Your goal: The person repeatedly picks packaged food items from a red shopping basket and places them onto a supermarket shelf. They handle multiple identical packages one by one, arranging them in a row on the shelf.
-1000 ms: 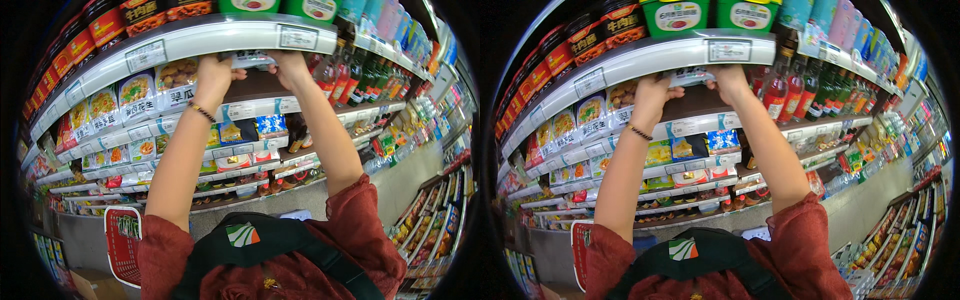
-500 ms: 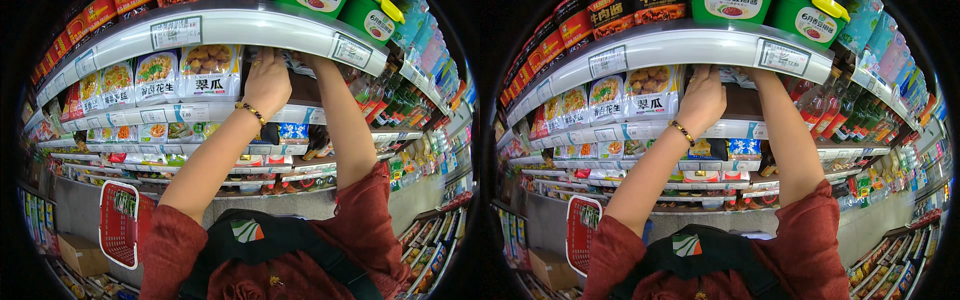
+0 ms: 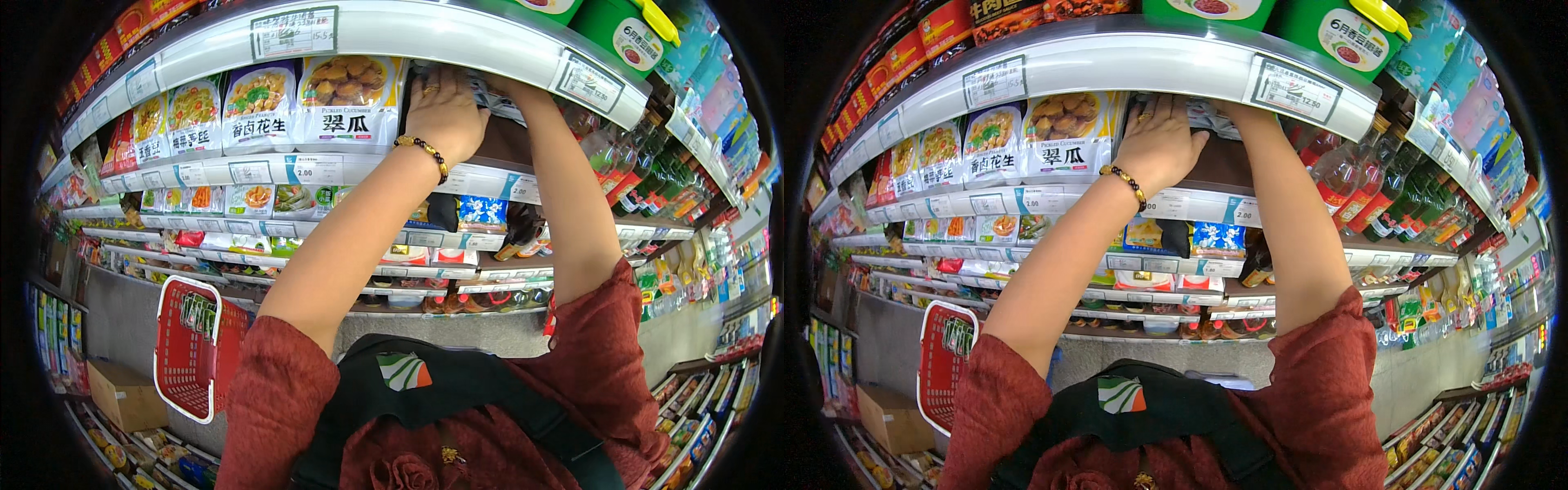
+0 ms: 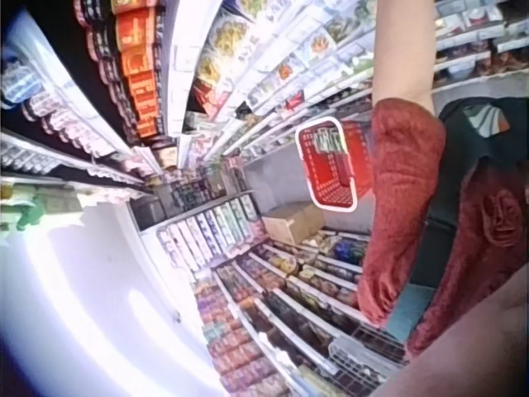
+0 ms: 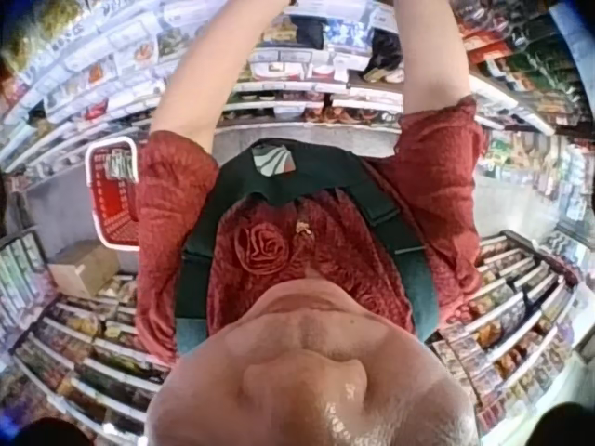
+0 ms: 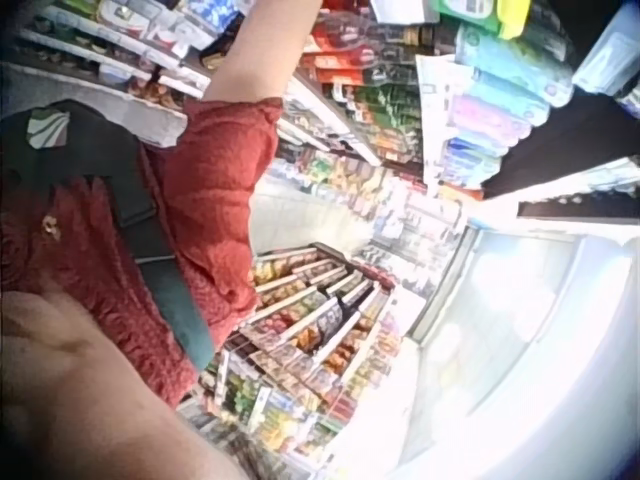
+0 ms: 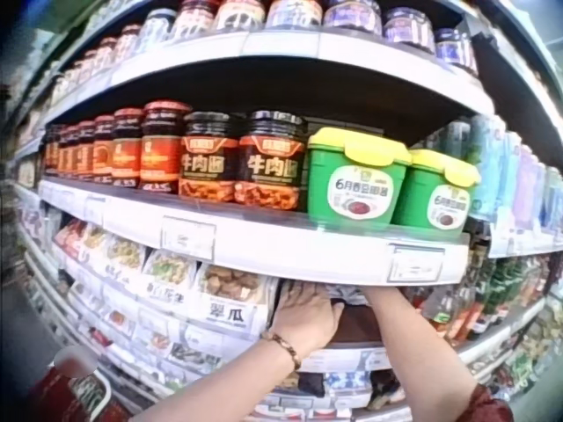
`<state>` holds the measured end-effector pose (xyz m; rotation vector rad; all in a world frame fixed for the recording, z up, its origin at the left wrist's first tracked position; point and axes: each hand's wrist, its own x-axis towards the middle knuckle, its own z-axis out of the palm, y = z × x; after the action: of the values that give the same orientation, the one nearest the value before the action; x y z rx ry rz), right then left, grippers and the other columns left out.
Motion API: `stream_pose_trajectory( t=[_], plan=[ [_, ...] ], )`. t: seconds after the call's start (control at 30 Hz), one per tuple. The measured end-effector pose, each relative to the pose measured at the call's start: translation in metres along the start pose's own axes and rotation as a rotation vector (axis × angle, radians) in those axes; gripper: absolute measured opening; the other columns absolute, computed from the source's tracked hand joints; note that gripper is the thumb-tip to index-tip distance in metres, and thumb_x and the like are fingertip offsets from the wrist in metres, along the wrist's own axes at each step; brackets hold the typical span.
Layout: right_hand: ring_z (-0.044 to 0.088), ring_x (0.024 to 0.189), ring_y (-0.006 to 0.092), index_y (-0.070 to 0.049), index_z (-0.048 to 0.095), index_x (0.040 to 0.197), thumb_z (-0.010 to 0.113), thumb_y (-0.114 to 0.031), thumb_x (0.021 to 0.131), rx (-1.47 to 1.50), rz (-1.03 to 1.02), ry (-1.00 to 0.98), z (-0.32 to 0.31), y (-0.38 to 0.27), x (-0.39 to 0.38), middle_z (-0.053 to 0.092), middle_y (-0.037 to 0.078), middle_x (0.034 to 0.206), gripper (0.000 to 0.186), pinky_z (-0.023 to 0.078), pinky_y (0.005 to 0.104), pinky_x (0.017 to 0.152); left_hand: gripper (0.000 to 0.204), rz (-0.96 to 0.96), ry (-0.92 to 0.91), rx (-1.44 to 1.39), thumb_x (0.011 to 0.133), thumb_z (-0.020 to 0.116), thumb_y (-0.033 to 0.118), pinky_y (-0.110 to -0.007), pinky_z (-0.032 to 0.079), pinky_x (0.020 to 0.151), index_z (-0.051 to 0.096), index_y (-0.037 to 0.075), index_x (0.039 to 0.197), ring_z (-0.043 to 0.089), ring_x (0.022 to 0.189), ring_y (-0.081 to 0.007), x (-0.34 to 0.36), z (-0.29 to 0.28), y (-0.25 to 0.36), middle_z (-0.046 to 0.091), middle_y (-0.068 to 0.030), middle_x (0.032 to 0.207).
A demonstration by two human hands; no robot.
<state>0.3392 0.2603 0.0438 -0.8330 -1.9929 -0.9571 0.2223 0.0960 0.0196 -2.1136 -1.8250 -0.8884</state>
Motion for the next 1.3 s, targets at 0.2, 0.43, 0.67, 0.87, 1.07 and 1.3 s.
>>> stream_pose_trajectory(
  t=[0.2,0.43,0.67,0.87,1.07,1.3],
  plan=[
    [0.053,0.091,0.0293,-0.003,0.057,0.096,0.053,-0.022,0.078,0.535,0.255,-0.134,-0.123,-0.058,-0.020,0.057,0.017,0.095,0.026,0.039,0.0363,0.079,0.042,0.448,0.225,-0.380,0.070,0.057,0.012,-0.043,0.032,0.090,0.045,-0.002,0.108,0.043,0.105,-0.0307,-0.103,-0.072,0.010,0.044,-0.0175,0.112],
    [0.054,0.072,0.0261,-0.001,0.058,0.076,0.062,-0.001,0.068,1.358,-0.015,-0.421,-0.161,-0.286,-0.115,0.057,0.010,0.080,0.009,0.043,0.0321,0.066,0.015,-0.062,0.231,-0.382,0.069,0.061,0.003,-0.034,0.045,0.069,0.059,0.000,0.084,0.055,0.079,-0.0266,-0.305,-0.061,-0.110,0.057,-0.0117,0.084],
    [0.055,0.074,0.0274,0.000,0.058,0.075,0.059,-0.006,0.071,1.615,-0.251,-0.911,-0.098,-0.497,-0.144,0.057,0.012,0.077,0.007,0.044,0.0330,0.066,0.010,-0.937,0.434,-0.301,0.072,0.058,0.004,-0.031,0.045,0.066,0.060,0.000,0.080,0.057,0.074,-0.0259,-0.472,-0.067,-0.227,0.058,-0.0124,0.079],
    [0.054,0.072,0.0307,-0.001,0.058,0.074,0.057,-0.008,0.070,1.555,-0.438,-1.031,-0.043,-0.683,-0.134,0.056,0.015,0.075,0.008,0.043,0.0368,0.065,0.012,-1.358,0.426,-0.190,0.071,0.057,0.009,-0.033,0.046,0.066,0.062,0.001,0.078,0.058,0.073,-0.0272,-0.581,-0.085,-0.358,0.060,-0.0145,0.078],
    [0.055,0.077,0.0287,-0.005,0.058,0.072,0.050,-0.011,0.072,1.023,-0.832,-1.115,0.010,-0.817,-0.158,0.057,0.014,0.077,0.010,0.042,0.0403,0.068,0.013,-1.391,-0.044,-0.262,0.069,0.057,0.012,-0.038,0.046,0.067,0.062,0.004,0.078,0.057,0.073,-0.0311,-0.663,-0.028,-0.460,0.059,-0.0174,0.078],
    [0.053,0.089,0.0240,-0.007,0.061,0.079,0.044,-0.011,0.075,0.828,-1.020,-1.137,0.033,-0.869,-0.197,0.057,0.010,0.088,0.018,0.040,0.0371,0.075,0.013,-1.367,-0.325,-0.242,0.070,0.056,0.014,-0.041,0.046,0.070,0.060,0.004,0.075,0.056,0.077,-0.0328,-0.669,0.006,-0.492,0.058,-0.0180,0.082]
  ],
)
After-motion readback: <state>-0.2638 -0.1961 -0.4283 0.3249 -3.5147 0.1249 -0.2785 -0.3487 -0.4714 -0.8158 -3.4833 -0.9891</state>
